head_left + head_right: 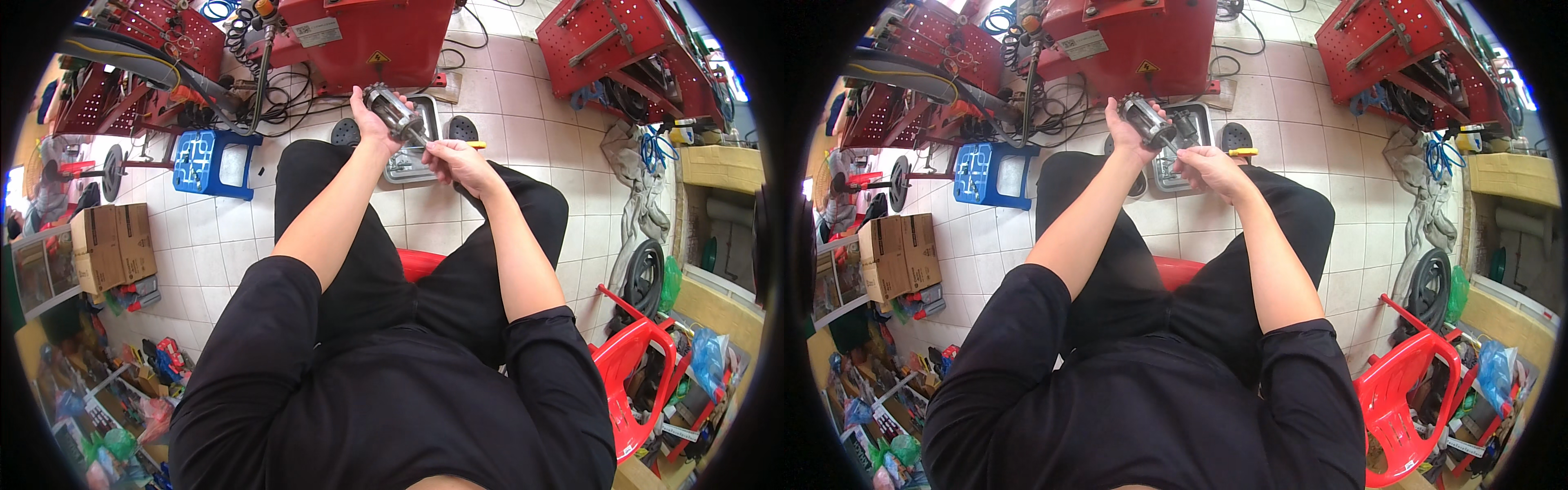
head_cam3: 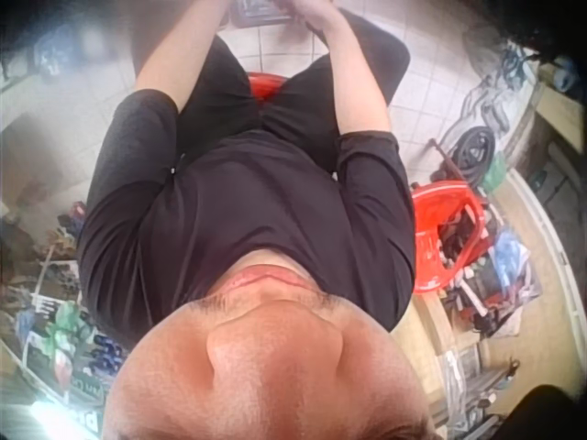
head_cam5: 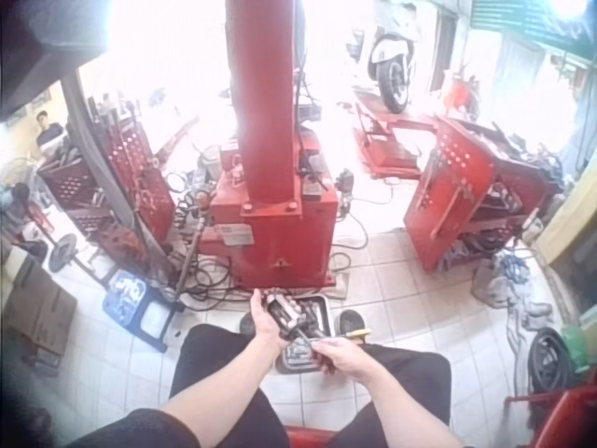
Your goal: The person sits on a red chair and assembles a mechanical component, likely a brake caliper, using a wrench to tighten bolts. They manipulate the metal part over a silver tray, adjusting the assembly and tightening fasteners with the tool.
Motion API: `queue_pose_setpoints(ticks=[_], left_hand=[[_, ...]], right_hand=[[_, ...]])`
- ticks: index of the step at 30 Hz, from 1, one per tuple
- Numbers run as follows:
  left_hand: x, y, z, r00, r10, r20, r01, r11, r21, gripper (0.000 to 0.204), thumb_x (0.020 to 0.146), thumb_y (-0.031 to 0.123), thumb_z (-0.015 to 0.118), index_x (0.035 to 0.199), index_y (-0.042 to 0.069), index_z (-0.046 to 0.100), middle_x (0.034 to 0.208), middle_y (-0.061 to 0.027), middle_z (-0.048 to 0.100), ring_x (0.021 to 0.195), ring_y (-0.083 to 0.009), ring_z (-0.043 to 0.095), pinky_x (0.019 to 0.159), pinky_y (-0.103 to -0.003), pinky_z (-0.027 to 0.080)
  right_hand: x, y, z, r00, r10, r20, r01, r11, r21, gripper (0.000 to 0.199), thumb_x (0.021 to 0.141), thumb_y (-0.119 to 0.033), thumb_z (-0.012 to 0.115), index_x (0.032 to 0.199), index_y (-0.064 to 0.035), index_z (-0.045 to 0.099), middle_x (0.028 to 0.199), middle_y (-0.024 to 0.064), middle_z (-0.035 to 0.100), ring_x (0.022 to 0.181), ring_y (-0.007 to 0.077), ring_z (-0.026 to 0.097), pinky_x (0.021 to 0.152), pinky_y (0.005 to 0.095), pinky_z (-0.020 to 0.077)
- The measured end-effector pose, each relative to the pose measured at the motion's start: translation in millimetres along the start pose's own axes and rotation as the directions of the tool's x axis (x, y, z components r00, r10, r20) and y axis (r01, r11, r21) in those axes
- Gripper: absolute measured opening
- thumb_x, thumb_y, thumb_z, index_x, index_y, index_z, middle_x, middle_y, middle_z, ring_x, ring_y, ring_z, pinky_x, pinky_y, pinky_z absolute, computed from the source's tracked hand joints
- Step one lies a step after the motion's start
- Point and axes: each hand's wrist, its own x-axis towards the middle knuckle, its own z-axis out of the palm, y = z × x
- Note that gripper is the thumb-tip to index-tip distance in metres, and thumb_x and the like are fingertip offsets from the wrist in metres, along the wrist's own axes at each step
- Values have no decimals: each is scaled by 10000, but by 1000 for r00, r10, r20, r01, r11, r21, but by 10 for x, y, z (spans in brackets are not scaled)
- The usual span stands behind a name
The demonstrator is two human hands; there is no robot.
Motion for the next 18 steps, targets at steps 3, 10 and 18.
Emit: queue_pose_setpoints(ticks=[3, 10, 18], left_hand=[[29, 9, -11, 1000, 2, -19, -2, 1000, 12, 713, 786, 750, 419, 827, 51, 551, 747, -93, 593, 682, -261, 603, 681, -427, 503], [49, -34, -13, 997, 76, 13, -77, 957, 279, 441, 762, 494, 692, 838, 79, 565, 732, -64, 602, 603, -203, 613, 582, -359, 522], [-85, -310, -13, 919, 32, 393, -378, 361, 853, 277, 694, 164, 801, 849, 42, 606, 692, -57, 644, 563, -108, 611, 515, -284, 491]], right_hand=[[17, 7, 17, 995, -43, -86, 37, 997, -70, 270, 904, -332, 616, 789, -87, 619, 656, -39, 552, 510, 49, 498, 468, 193, 394], [14, 18, -67, 924, -273, -267, 59, 792, -607, 418, 851, -414, 661, 844, 3, 629, 685, 17, 578, 592, 91, 497, 565, 261, 428], [-23, -126, -132, 636, -621, -458, 335, 756, -562, 428, 860, -451, 635, 848, -23, 621, 582, 23, 533, 554, 130, 493, 522, 313, 398]])
